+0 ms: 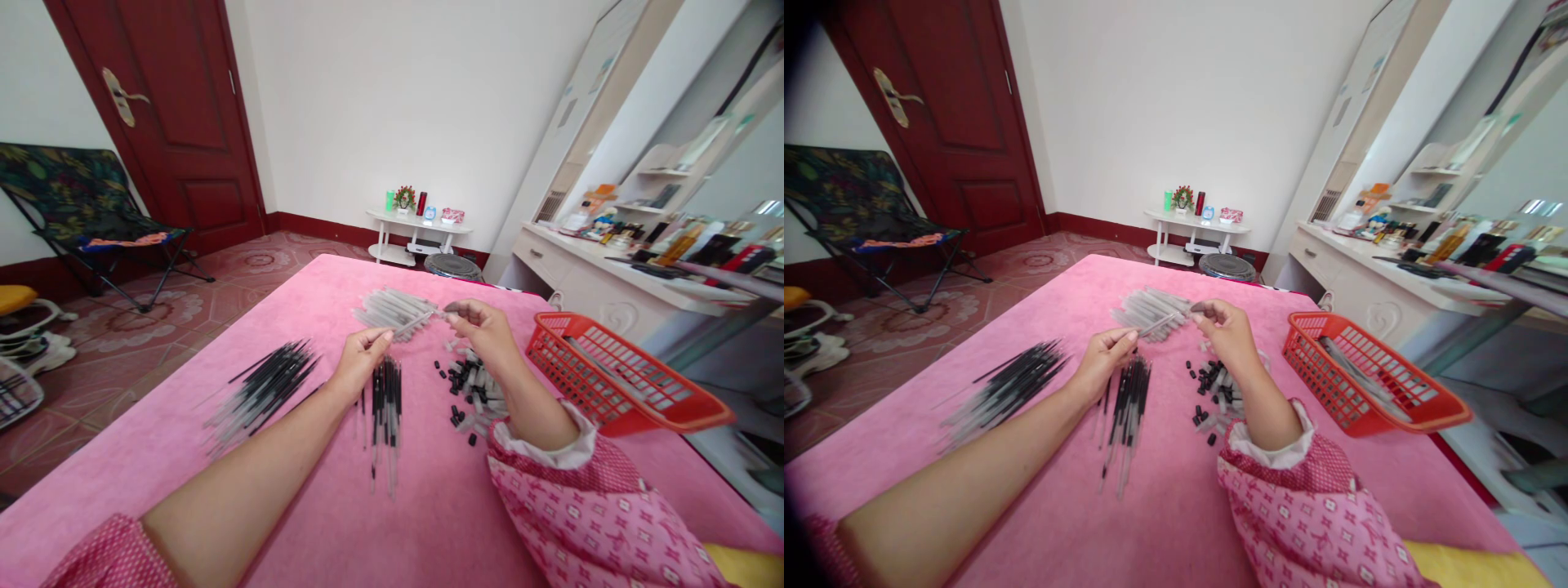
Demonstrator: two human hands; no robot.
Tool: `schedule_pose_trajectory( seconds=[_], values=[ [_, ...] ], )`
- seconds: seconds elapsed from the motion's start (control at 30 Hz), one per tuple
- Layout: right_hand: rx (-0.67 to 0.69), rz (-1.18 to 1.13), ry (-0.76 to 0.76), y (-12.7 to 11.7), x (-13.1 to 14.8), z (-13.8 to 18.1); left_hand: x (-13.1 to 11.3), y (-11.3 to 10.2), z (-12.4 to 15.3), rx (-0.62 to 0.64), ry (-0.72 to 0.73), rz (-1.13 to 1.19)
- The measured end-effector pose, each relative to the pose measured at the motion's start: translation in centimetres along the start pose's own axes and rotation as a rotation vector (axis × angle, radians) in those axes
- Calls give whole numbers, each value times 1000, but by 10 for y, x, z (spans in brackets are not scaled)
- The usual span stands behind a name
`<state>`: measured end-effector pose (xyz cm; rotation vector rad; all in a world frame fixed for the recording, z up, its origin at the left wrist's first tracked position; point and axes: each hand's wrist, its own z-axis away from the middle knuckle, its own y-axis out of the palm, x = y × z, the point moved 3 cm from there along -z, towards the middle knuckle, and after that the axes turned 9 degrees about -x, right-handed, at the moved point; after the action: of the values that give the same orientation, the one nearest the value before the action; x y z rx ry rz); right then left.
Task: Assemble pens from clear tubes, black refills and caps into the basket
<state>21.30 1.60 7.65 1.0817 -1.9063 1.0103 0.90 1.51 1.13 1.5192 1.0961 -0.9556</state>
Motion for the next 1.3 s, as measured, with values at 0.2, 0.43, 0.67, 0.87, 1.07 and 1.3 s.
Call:
schedule_pose_trajectory(
  seconds=[0.2, 0.43, 0.67, 0.87, 1.07, 1.3],
  values=[
    [49, -40, 17, 4, 6, 3, -4, 2, 2, 35, 21, -36],
    [96, -39, 29, 4, 10, 6, -4, 2, 3, 93, -20, -6],
    [186, -29, -23, 9, 16, 10, -2, 3, 3, 134, -96, 70],
    [200, 56, -149, 12, 20, 14, -4, 1, 3, 104, -16, -38],
    [177, 124, -193, 17, 21, 17, -17, -1, 4, -9, 228, -258],
    [41, 67, -99, 22, 21, 21, -23, 2, 14, -129, 334, -253]
  ],
)
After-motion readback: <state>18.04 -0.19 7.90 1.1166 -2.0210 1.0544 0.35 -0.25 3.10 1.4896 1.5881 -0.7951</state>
